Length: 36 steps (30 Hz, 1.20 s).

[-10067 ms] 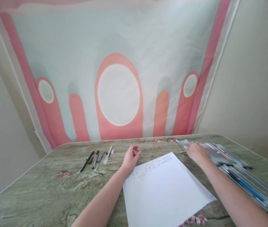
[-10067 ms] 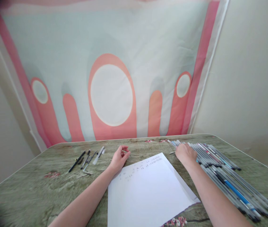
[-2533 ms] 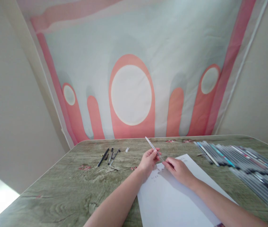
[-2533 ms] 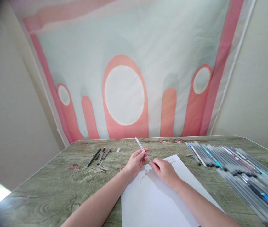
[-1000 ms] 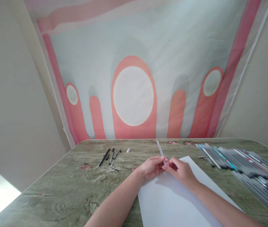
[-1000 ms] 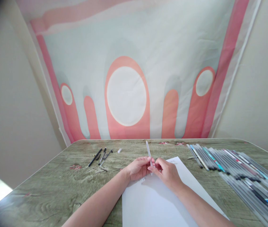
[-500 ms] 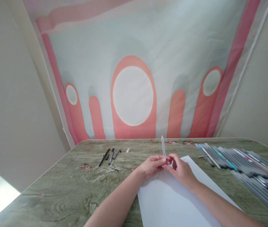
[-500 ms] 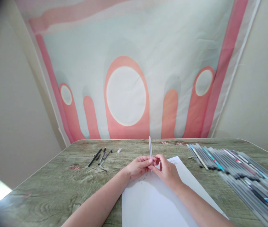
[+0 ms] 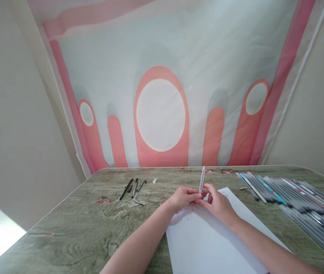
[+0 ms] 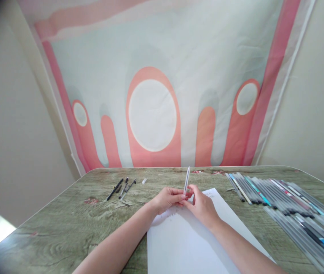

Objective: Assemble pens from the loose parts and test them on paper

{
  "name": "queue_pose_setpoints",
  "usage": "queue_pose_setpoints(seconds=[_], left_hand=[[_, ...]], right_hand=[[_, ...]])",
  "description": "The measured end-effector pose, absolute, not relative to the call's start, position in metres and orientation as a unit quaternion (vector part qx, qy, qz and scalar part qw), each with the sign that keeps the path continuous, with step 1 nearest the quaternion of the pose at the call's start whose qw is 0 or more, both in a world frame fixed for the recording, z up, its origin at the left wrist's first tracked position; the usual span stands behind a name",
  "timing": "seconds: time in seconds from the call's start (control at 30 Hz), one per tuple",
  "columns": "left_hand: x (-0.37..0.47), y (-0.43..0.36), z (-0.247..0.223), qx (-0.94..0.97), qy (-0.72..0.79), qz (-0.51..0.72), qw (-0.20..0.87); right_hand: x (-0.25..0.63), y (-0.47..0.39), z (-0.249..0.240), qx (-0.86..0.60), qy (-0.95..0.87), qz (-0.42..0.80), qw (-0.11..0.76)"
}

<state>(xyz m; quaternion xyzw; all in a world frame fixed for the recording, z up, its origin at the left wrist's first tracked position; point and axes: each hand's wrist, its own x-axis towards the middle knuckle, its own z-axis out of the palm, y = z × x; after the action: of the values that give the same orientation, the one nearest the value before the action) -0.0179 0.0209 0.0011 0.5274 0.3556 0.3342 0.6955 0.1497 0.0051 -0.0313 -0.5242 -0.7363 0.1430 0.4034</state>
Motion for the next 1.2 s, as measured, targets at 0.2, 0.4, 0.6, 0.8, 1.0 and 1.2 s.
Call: queue_pose_setpoints(seconds=[0.2, 0.4, 0.6, 0.8, 1.0, 1.2], left_hand=[[-0.021, 0.024, 0.0, 0.511, 0.37, 0.323, 0.706], [-0.023, 0.024, 0.002, 0.533, 0.372, 0.309, 0.695], [-0.021, 0.023, 0.005, 0.522, 0.375, 0.312, 0.7], [-0.018, 0.02, 0.008, 0.502, 0.375, 0.319, 0.711], [-0.016, 0.02, 0.012, 0.432, 0.384, 0.301, 0.759], [-0.016, 0.021, 0.013, 0.399, 0.372, 0.254, 0.799]], right_hand=[[0.147, -0.003, -0.02, -0.491, -0.742, 0.128, 0.439], [0.147, -0.006, -0.014, -0.449, -0.8, 0.082, 0.39], [0.151, 0.0, -0.02, -0.461, -0.792, 0.083, 0.392], [0.15, 0.002, -0.017, -0.443, -0.768, 0.167, 0.431], [0.144, -0.005, -0.01, -0.424, -0.74, 0.255, 0.455], [0.139, -0.009, -0.008, -0.415, -0.722, 0.323, 0.449]])
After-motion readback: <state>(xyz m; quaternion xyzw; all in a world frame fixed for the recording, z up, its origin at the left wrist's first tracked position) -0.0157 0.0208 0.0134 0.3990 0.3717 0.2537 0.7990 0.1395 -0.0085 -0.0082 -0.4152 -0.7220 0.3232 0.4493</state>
